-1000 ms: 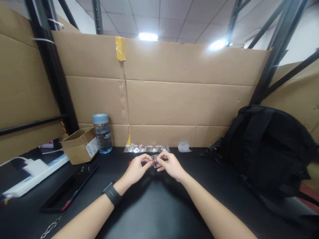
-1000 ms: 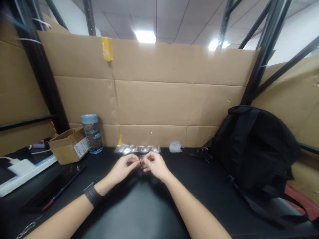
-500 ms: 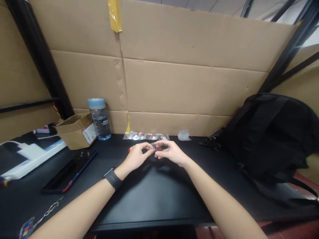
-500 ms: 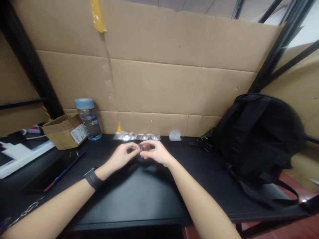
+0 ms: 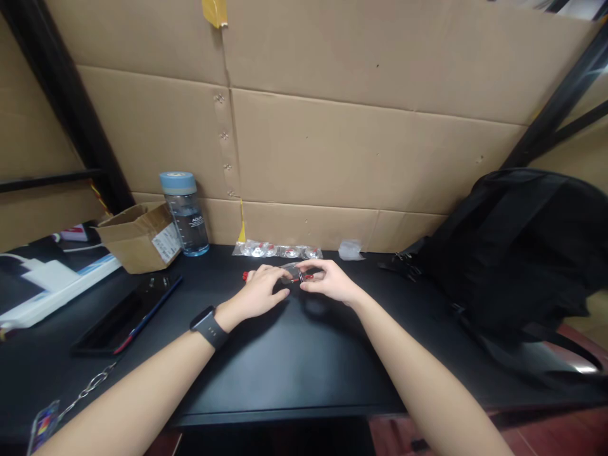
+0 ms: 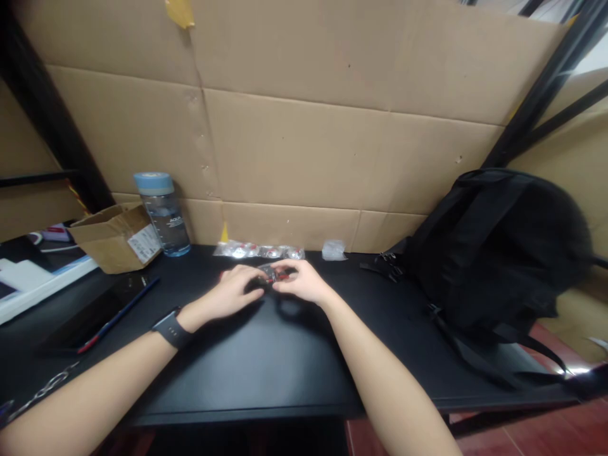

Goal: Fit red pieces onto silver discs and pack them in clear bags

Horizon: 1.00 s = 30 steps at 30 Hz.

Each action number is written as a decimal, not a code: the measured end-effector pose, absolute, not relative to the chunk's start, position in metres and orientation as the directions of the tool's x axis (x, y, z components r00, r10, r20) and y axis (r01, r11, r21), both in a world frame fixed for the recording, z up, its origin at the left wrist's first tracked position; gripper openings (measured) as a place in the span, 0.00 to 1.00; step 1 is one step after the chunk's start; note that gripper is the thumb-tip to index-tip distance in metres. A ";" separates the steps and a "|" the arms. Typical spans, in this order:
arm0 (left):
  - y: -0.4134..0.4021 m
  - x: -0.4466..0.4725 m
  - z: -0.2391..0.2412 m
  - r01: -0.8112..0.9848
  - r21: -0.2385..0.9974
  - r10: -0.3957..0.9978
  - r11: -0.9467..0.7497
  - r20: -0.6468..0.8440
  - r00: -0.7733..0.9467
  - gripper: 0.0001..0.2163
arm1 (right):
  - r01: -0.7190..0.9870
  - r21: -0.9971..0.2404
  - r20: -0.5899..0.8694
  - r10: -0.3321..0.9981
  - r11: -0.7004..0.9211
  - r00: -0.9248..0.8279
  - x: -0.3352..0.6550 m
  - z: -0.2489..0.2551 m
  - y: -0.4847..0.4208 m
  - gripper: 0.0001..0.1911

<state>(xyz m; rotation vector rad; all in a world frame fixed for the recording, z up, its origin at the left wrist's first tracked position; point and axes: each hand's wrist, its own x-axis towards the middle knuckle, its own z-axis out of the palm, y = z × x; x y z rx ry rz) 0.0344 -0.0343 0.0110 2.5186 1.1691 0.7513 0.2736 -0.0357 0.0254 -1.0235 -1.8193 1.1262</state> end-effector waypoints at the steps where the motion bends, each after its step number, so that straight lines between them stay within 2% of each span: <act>1: -0.035 0.034 0.009 0.661 0.383 0.764 -0.646 0.322 0.560 0.14 | 0.244 -0.925 0.182 0.905 0.290 -0.386 0.275 0.025 -0.035 0.27; 4: -0.036 0.032 0.005 0.699 0.284 0.755 -0.656 0.250 0.607 0.20 | 0.246 -0.923 0.197 0.911 0.297 -0.361 0.277 0.026 -0.033 0.26; 7: -0.037 0.031 0.004 0.707 0.266 0.755 -0.655 0.209 0.622 0.22 | 0.236 -0.909 0.254 0.907 0.342 -0.336 0.277 0.025 -0.031 0.24; 11: -0.034 0.029 0.004 0.690 0.252 0.734 -0.679 0.240 0.635 0.19 | 0.265 -0.901 0.258 0.916 0.343 -0.308 0.277 0.019 -0.026 0.24; 17: -0.034 0.028 -0.002 0.672 0.238 0.712 -0.702 0.274 0.646 0.14 | 0.430 -0.841 0.234 0.937 0.329 -0.260 0.273 0.007 -0.021 0.23; 21: -0.038 0.027 0.002 0.672 0.268 0.723 -0.690 0.245 0.646 0.16 | 0.565 -0.737 0.266 0.928 0.370 -0.261 0.272 0.011 -0.025 0.19; 26: -0.039 0.022 0.008 0.685 0.264 0.731 -0.679 0.164 0.662 0.15 | 0.769 -0.528 0.241 0.932 0.360 -0.271 0.275 0.026 -0.035 0.14; 30: -0.039 0.021 0.005 0.689 0.235 0.727 -0.685 0.168 0.666 0.16 | 0.807 -0.447 0.205 0.922 0.387 -0.329 0.275 0.032 -0.041 0.12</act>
